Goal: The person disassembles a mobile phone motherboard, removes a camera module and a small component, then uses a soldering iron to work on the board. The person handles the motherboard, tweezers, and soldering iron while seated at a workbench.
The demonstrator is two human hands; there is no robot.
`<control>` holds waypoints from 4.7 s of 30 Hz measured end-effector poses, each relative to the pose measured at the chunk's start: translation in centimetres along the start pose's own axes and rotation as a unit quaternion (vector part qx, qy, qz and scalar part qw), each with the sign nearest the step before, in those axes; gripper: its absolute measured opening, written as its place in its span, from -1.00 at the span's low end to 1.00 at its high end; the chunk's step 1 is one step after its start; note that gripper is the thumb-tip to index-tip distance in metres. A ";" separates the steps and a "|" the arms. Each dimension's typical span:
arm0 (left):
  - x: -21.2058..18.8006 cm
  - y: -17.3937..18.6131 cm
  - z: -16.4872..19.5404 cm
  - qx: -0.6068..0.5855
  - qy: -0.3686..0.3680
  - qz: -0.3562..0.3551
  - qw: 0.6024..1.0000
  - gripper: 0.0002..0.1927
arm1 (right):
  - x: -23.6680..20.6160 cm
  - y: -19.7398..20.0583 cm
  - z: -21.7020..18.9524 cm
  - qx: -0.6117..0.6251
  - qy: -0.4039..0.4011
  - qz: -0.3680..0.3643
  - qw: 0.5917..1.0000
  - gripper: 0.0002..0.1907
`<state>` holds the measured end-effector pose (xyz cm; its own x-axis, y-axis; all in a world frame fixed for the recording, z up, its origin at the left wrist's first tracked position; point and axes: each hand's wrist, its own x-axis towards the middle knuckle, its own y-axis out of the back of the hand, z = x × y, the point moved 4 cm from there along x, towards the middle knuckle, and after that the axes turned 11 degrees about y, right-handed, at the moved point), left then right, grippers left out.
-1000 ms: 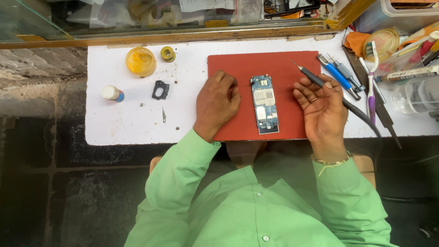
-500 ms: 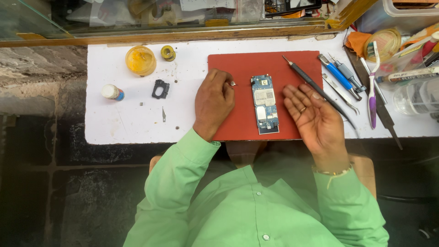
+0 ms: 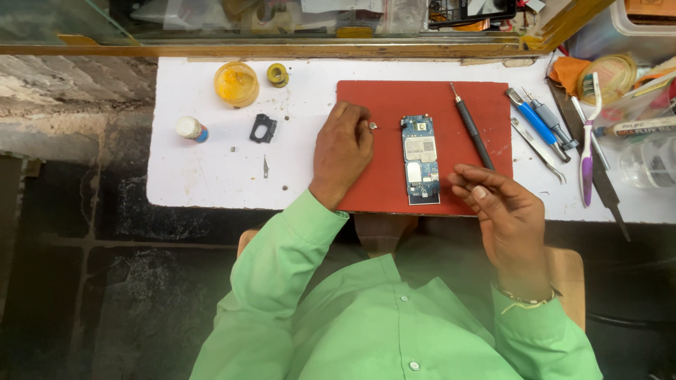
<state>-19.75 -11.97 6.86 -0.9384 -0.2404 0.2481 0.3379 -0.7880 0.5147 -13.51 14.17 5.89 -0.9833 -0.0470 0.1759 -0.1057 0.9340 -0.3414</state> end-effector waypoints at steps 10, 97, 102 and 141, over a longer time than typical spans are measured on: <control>-3.5 5.4 -0.5 -0.004 -0.012 0.090 0.996 -0.79 | -0.4 -1.3 -1.6 -0.108 0.028 -0.062 0.992 -0.77; 1.0 13.0 -6.7 0.094 0.079 0.230 0.965 -0.02 | -3.4 -7.8 3.8 0.099 0.056 -0.026 0.993 -0.88; 4.4 12.9 -9.8 0.146 0.175 0.185 0.956 0.11 | -3.3 -7.1 2.6 0.086 0.056 -0.027 0.994 -0.82; -4.8 11.5 0.8 0.077 -0.046 0.169 0.982 -0.01 | 2.6 -10.8 1.1 0.146 -0.043 -0.016 0.988 -0.83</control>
<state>-11.28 -19.39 12.27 -0.7634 -0.4152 0.4948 0.6417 -0.5751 0.5075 -15.10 3.62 9.02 -0.9863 -0.1166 0.1165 -0.1632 0.7903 -0.5906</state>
